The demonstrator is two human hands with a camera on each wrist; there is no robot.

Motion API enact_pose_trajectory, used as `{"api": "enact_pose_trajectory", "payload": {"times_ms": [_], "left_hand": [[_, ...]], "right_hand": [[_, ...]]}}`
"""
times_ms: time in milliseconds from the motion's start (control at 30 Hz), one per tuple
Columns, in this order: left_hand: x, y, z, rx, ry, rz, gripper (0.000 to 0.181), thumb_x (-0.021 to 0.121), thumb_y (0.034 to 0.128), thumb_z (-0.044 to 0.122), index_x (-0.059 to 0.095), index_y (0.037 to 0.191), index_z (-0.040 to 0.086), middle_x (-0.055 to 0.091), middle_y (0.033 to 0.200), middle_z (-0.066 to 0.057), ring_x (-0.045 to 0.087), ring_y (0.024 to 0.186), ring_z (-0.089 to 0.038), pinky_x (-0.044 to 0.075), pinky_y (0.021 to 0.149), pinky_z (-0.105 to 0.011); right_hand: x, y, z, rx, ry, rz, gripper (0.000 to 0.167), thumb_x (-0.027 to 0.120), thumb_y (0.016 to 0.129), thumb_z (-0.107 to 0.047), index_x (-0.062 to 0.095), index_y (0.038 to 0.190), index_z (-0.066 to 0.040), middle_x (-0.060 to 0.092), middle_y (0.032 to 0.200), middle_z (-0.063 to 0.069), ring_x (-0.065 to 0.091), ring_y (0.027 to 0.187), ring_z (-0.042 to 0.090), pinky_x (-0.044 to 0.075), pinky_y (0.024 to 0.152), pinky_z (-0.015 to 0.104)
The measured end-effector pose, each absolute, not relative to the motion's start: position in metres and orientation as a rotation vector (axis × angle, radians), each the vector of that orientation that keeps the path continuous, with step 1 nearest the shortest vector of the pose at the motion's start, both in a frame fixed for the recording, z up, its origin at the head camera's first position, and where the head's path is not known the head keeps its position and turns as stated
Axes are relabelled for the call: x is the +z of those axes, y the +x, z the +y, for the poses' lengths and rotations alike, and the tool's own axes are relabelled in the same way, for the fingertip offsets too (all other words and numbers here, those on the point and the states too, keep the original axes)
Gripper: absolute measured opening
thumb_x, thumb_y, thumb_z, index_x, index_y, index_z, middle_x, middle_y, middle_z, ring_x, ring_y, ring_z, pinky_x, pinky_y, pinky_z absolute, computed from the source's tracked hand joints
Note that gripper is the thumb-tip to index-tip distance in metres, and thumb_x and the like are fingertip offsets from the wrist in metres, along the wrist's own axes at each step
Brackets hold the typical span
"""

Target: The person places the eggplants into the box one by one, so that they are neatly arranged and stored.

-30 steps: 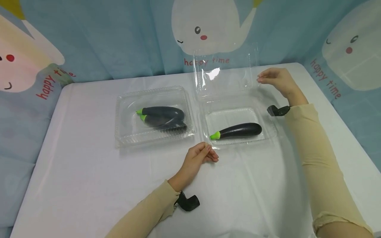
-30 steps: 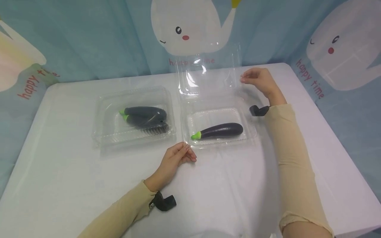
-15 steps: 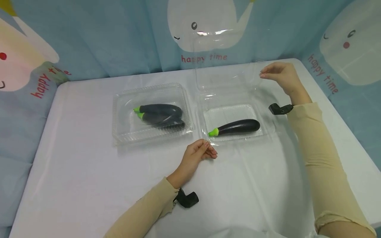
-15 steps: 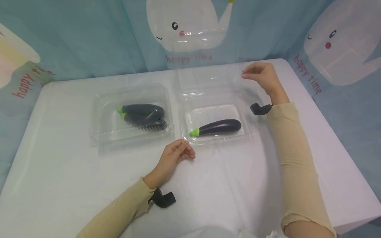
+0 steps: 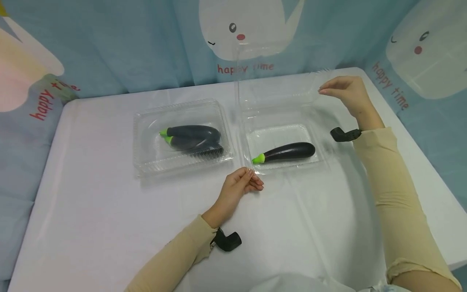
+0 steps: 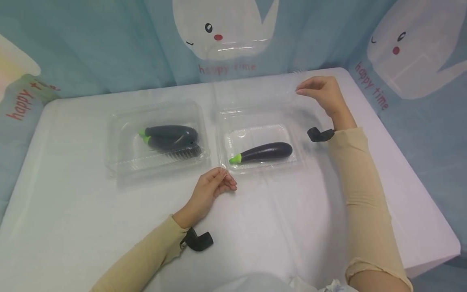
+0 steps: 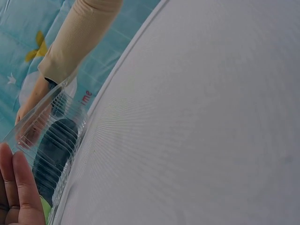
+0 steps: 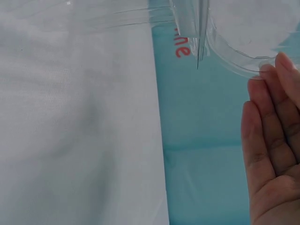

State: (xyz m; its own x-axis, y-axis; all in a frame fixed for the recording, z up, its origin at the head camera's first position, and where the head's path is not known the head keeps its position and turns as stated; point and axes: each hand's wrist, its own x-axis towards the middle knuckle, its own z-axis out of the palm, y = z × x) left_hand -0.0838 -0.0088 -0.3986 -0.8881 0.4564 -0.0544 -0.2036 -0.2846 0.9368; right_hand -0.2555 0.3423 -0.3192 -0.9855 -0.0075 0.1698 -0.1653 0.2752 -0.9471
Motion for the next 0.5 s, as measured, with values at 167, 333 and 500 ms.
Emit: {"api": "enact_pose_trajectory", "payload": {"times_ms": [167, 333, 500], "left_hand": [[-0.398, -0.084, -0.009, 2.208, 0.308, 1.556, 0.025, 0.041, 0.1019, 0.011, 0.051, 0.093, -0.010, 0.063, 0.089, -0.011, 0.064, 0.081, -0.015, 0.053, 0.082, -0.033], [-0.399, -0.084, -0.010, 2.202, 0.308, 1.555, 0.024, 0.041, 0.1015, 0.010, 0.051, 0.093, -0.011, 0.062, 0.089, -0.010, 0.064, 0.081, -0.015, 0.053, 0.081, -0.033], [-0.399, -0.085, -0.009, 2.204, 0.308, 1.554, 0.024, 0.041, 0.1015, 0.010, 0.051, 0.093, -0.010, 0.063, 0.088, -0.009, 0.064, 0.081, -0.015, 0.053, 0.081, -0.033]], "right_hand": [[-0.321, -0.252, 0.345, 1.829, 0.187, -2.393, 0.007, 0.073, 0.081, -0.002, 0.075, 0.087, -0.001, 0.072, 0.085, -0.001, 0.061, 0.087, 0.014, 0.046, 0.078, 0.016], [-0.323, -0.247, 0.348, 2.067, 0.299, -2.220, 0.009, 0.065, 0.085, 0.005, 0.073, 0.088, 0.008, 0.072, 0.084, 0.007, 0.066, 0.083, 0.018, 0.050, 0.080, 0.021], [-0.325, -0.242, 0.351, 2.267, 0.384, -2.078, 0.014, 0.059, 0.089, 0.007, 0.069, 0.093, 0.015, 0.072, 0.085, 0.013, 0.068, 0.085, 0.021, 0.052, 0.082, 0.025]]}}
